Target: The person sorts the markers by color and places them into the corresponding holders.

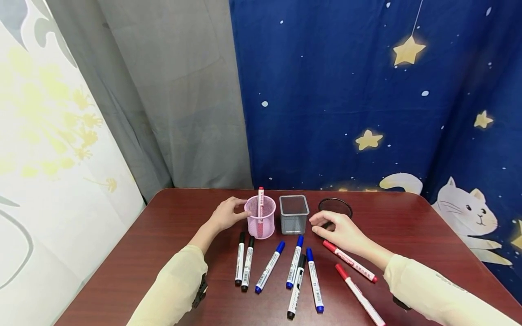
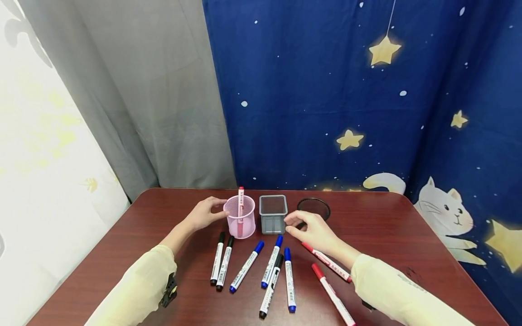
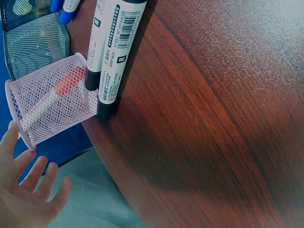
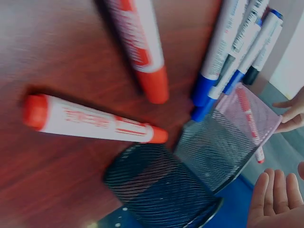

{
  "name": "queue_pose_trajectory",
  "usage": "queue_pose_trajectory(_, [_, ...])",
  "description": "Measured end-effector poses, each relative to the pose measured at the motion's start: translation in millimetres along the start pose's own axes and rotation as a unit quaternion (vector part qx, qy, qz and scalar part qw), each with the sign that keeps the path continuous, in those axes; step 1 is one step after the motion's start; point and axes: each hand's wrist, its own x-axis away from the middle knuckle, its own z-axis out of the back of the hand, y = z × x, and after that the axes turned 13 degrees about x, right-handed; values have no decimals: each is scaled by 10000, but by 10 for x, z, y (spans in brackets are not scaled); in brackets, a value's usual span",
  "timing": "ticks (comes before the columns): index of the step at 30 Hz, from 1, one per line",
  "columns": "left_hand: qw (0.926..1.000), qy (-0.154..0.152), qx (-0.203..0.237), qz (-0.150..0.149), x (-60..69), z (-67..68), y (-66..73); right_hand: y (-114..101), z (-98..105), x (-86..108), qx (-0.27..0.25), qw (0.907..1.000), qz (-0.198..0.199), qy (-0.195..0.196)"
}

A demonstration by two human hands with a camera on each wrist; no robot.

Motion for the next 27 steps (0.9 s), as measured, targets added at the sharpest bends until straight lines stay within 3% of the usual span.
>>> queue_pose_trajectory(9, [9999, -59, -1, 96, -3, -2, 0, 101, 73, 376, 305, 9993, 196, -77])
queue_pose_trajectory(15, [9999, -115, 23, 103, -12, -6, 15, 137, 144, 622, 852, 9909, 1011, -236])
queue_pose_trajectory(22, [9999, -146, 29, 70, -22, -5, 16, 206, 173, 904, 1832, 9562, 2260, -324])
queue_pose_trajectory(27, [9999, -124, -31, 52, -13, 2, 5, 269, 131, 1015, 2470, 9202, 3005, -432])
